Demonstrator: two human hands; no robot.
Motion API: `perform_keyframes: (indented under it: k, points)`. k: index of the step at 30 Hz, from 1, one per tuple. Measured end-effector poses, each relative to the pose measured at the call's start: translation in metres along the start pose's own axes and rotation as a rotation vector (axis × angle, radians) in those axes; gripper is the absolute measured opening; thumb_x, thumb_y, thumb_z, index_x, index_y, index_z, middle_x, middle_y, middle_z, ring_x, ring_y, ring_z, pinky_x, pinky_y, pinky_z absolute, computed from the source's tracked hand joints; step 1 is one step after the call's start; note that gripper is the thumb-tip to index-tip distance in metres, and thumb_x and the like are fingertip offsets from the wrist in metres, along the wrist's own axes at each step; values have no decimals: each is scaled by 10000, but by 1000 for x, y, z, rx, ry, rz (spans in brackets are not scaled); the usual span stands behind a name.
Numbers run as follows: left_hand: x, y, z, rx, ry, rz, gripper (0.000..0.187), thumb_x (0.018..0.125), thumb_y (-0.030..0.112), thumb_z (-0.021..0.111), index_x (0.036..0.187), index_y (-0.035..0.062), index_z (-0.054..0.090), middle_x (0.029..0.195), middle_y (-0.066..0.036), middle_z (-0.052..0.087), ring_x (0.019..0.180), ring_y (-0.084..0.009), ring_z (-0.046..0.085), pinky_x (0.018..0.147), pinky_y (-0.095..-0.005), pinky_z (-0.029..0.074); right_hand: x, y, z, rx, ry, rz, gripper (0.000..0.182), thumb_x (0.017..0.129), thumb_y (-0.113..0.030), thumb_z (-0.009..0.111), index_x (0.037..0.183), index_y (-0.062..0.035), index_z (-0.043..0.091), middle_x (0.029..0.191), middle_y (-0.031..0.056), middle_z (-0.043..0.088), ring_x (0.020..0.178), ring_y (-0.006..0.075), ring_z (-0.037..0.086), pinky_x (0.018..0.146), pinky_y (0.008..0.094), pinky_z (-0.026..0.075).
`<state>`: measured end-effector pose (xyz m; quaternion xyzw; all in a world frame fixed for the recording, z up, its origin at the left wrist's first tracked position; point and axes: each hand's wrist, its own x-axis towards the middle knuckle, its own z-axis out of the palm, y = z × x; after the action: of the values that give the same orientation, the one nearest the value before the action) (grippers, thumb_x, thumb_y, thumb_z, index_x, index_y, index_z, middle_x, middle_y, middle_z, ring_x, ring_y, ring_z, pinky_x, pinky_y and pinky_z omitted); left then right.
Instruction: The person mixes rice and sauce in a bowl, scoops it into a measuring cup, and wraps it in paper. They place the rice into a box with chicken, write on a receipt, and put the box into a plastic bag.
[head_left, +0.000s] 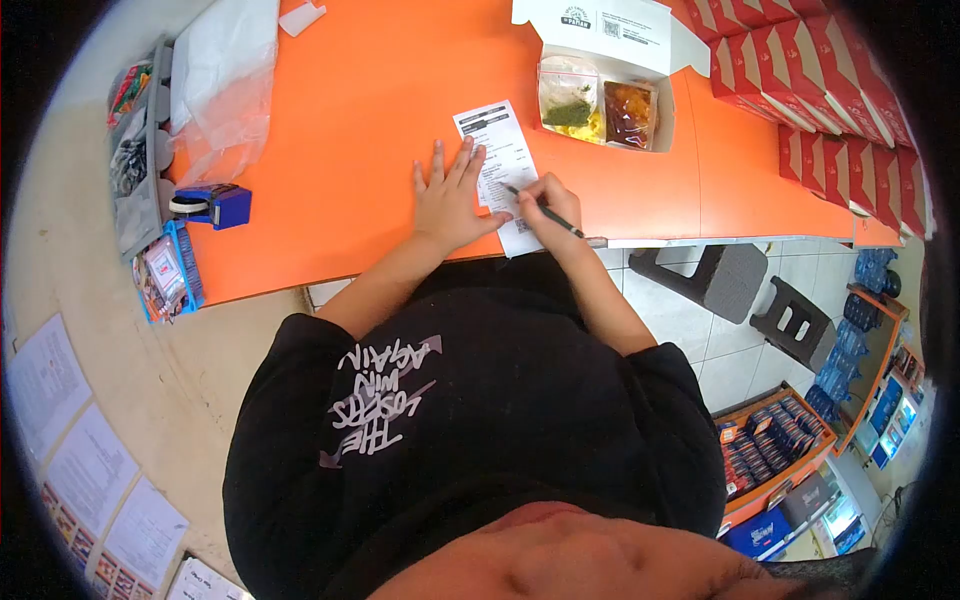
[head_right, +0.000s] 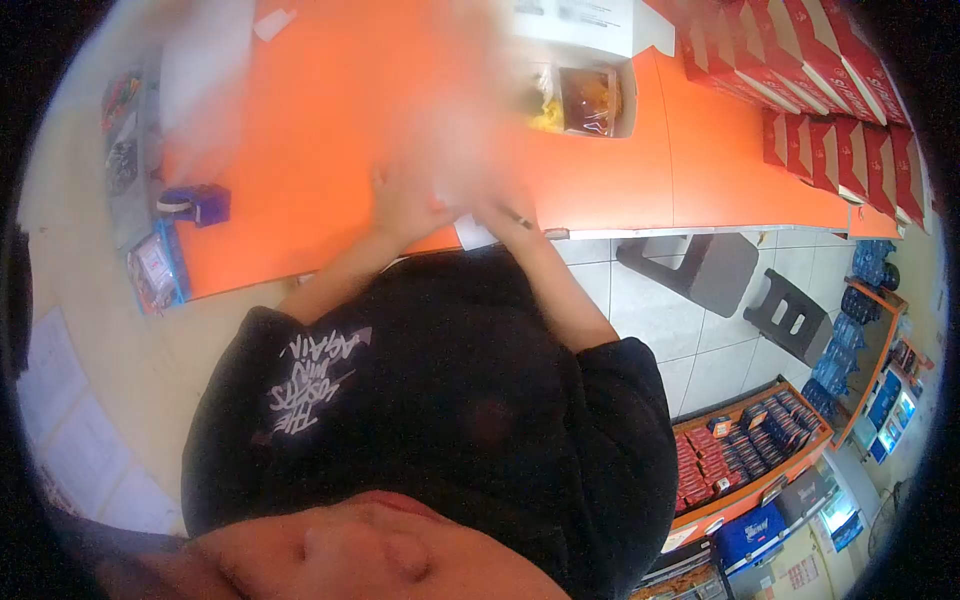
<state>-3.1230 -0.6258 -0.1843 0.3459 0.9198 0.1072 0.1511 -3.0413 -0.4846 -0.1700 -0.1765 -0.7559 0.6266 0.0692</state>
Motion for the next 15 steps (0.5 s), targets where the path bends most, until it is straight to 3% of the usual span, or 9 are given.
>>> perform_keyframes:
  k: [3,5,9,12,15]
  points:
    - [0,1,-1,-14,15,-7,909,567,588,587,1280,120,270,1361,-48,178,1255,-332,70,940,-581,65,-4,10,-1,87,68,26,119,741,-48,545,682,-21,445,604,42,534,510,71,471,476,218,398]
    - [0,2,0,-14,4,-16,912,565,589,588,1280,120,270,1361,-47,176,1256,-330,65,941,-580,64,-5,25,-2,-144,15,-207,114,743,-46,537,679,-23,445,583,35,516,509,72,471,471,219,394]
    - [0,1,-1,19,14,2,916,563,589,591,1281,121,266,1363,-46,173,1255,-332,67,943,-580,62,-4,14,-1,-146,9,-224,112,737,-45,538,677,-24,446,570,34,505,505,75,471,464,226,392]
    - [0,1,1,15,13,4,914,564,585,592,1280,122,266,1362,-46,174,1254,-334,75,943,-580,63,-6,-1,-2,-53,115,-157,123,725,-51,552,670,-26,445,561,42,500,493,83,469,458,231,391]
    - [0,0,1,34,17,5,910,566,582,593,1280,122,266,1361,-47,179,1253,-335,80,941,-581,64,-5,2,1,-149,104,-138,119,713,-57,563,670,-22,458,567,60,508,490,110,487,469,243,401]
